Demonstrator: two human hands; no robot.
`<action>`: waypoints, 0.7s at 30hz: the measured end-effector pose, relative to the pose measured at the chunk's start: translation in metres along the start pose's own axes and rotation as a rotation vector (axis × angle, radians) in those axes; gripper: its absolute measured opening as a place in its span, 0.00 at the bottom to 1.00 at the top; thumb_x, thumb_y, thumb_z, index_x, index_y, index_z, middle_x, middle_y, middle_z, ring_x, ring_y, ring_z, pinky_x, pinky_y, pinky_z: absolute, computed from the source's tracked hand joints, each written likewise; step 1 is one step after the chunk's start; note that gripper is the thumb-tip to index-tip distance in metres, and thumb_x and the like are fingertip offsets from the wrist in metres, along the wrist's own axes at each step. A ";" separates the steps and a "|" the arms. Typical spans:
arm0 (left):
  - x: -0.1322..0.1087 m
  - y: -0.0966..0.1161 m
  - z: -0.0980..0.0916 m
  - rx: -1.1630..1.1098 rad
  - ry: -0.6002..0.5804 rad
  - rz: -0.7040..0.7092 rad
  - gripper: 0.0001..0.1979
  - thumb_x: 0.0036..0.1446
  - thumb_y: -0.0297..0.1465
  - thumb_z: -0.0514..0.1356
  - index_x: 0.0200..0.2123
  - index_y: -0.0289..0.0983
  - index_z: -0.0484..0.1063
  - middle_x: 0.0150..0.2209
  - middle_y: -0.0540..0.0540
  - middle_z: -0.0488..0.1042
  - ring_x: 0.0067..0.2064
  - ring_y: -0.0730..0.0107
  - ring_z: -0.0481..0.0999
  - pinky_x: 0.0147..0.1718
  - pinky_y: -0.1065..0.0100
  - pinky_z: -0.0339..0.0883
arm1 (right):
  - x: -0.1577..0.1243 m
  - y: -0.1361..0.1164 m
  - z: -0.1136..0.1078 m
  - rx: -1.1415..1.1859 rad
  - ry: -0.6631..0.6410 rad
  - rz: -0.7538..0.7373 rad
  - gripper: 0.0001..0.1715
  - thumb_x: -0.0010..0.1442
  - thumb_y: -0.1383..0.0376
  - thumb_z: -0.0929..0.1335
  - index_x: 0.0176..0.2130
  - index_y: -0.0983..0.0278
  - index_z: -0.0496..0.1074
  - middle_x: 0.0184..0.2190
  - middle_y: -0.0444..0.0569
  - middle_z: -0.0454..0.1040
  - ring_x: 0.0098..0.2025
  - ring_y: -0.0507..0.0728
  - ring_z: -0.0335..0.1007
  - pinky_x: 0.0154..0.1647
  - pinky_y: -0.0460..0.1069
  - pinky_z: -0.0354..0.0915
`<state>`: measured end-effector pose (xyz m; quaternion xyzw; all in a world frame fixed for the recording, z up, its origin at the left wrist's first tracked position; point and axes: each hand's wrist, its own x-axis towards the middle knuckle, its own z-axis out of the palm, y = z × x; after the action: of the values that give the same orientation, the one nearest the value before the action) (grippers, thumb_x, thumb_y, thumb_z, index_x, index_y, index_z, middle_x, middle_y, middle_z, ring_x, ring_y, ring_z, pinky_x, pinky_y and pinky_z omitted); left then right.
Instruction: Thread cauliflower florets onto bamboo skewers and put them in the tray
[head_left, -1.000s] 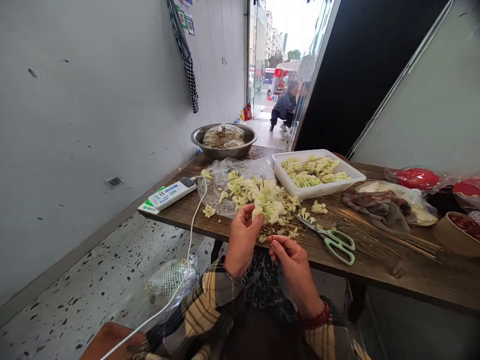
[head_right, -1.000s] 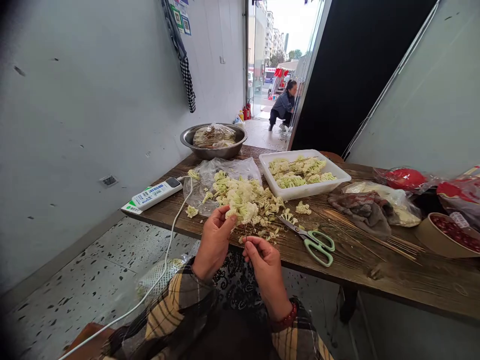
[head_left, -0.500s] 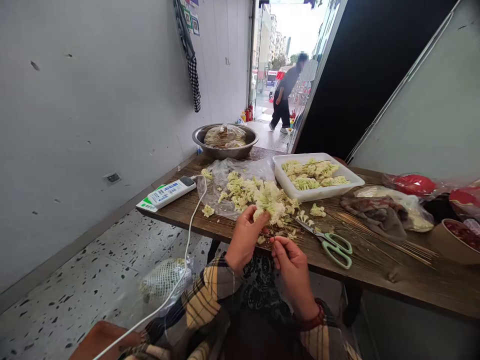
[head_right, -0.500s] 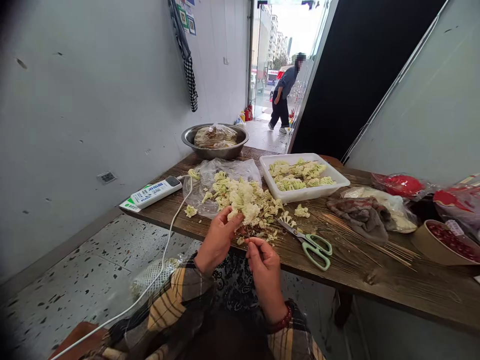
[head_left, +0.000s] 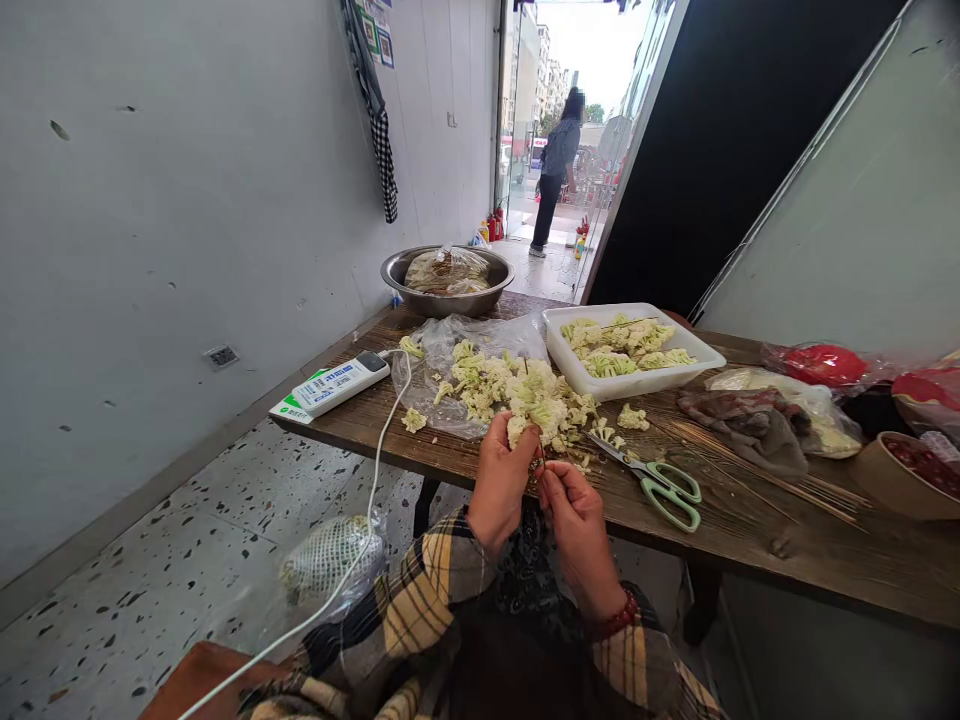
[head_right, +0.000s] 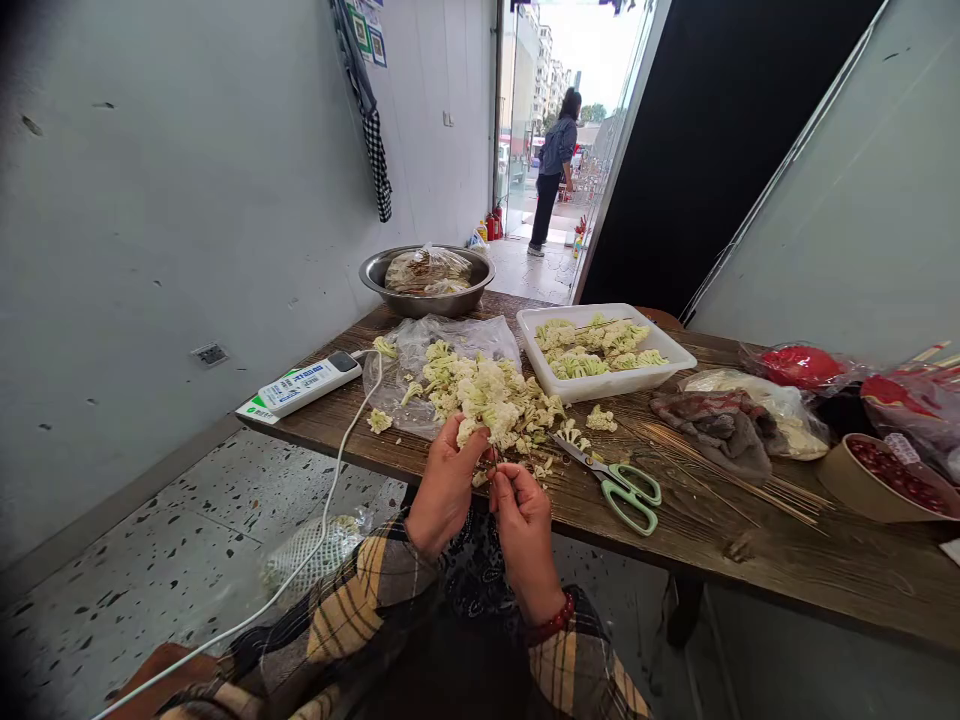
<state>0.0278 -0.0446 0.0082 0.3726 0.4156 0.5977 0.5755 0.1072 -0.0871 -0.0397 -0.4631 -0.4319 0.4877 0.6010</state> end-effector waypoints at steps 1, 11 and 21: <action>0.000 0.000 0.000 -0.016 -0.003 0.013 0.11 0.50 0.33 0.61 0.37 0.39 0.66 0.29 0.54 0.67 0.27 0.80 0.65 0.25 0.77 0.58 | 0.001 -0.001 0.000 -0.017 0.006 -0.008 0.14 0.61 0.54 0.65 0.34 0.63 0.69 0.23 0.40 0.59 0.25 0.50 0.53 0.26 0.46 0.53; 0.014 0.000 -0.014 -0.219 -0.080 -0.171 0.10 0.47 0.33 0.63 0.33 0.38 0.65 0.29 0.53 0.67 0.27 0.77 0.66 0.27 0.72 0.64 | 0.007 -0.018 -0.012 -0.160 -0.148 -0.009 0.14 0.61 0.55 0.64 0.34 0.64 0.69 0.20 0.39 0.62 0.20 0.48 0.55 0.20 0.45 0.50; 0.013 -0.011 -0.007 -0.153 -0.106 -0.205 0.06 0.46 0.29 0.62 0.27 0.37 0.66 0.26 0.54 0.66 0.25 0.78 0.64 0.26 0.74 0.59 | 0.013 -0.019 -0.013 -0.207 -0.083 -0.038 0.13 0.62 0.58 0.63 0.30 0.64 0.68 0.18 0.39 0.62 0.17 0.47 0.53 0.17 0.44 0.50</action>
<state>0.0247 -0.0319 -0.0049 0.3143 0.3739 0.5451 0.6814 0.1253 -0.0779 -0.0231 -0.4939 -0.5130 0.4477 0.5408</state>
